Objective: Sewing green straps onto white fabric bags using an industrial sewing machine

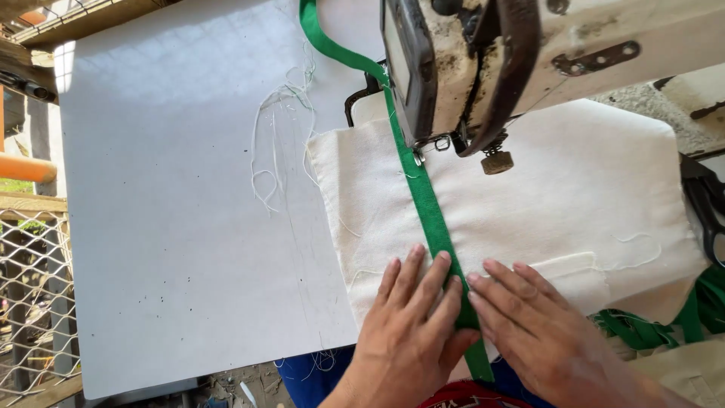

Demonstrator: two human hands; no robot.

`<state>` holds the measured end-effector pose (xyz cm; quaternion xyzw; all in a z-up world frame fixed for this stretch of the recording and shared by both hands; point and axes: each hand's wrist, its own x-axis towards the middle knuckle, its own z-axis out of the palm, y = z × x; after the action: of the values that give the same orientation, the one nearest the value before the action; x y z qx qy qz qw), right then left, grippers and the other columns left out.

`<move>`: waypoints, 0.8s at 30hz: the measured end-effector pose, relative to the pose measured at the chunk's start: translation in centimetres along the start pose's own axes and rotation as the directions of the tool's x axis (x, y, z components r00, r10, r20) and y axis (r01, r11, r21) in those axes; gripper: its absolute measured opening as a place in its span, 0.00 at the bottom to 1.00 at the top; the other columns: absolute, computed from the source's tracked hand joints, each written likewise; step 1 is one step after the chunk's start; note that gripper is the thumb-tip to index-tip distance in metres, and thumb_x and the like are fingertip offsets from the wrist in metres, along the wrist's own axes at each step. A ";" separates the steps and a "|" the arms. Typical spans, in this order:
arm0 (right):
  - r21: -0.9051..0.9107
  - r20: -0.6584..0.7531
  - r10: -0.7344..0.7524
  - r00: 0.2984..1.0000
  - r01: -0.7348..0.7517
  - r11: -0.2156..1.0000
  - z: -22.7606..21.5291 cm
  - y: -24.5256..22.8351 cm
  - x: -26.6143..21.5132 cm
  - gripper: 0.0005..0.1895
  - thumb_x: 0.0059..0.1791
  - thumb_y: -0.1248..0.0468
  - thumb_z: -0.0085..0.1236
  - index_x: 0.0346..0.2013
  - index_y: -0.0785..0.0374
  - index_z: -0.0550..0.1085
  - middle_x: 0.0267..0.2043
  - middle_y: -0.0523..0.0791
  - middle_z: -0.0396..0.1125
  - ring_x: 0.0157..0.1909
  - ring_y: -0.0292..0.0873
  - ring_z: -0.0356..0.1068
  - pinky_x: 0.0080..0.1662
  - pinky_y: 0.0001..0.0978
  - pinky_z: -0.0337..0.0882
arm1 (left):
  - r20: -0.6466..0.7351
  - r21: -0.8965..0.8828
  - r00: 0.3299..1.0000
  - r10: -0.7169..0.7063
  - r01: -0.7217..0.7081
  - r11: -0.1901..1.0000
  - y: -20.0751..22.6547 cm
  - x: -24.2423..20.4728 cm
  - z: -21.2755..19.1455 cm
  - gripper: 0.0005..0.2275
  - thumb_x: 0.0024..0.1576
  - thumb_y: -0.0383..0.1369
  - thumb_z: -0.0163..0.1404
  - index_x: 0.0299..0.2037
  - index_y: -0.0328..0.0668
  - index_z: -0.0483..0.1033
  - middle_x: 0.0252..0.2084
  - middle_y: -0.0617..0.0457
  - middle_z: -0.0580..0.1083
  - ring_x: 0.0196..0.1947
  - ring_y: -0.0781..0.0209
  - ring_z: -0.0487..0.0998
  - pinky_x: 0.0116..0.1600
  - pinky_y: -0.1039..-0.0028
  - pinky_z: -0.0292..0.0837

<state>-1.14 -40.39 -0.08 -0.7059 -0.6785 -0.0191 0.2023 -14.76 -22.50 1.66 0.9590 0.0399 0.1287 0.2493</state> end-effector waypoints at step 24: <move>-0.065 -0.019 -0.072 0.997 0.070 0.995 0.9 6.1 8.2 0.21 0.56 0.63 0.53 0.62 0.71 0.71 0.69 0.55 0.63 0.75 0.62 0.56 0.72 0.52 0.57 | 0.008 0.175 1.000 0.013 -0.014 0.984 -7.7 6.3 -0.5 0.25 0.63 0.51 0.45 0.63 0.41 0.72 0.70 0.41 0.66 0.74 0.36 0.57 0.74 0.43 0.47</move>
<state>5.21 -32.33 -0.05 -0.6873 -0.7000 -0.0554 0.1858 -8.90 -14.69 -0.27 0.9779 0.0437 0.1230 0.1632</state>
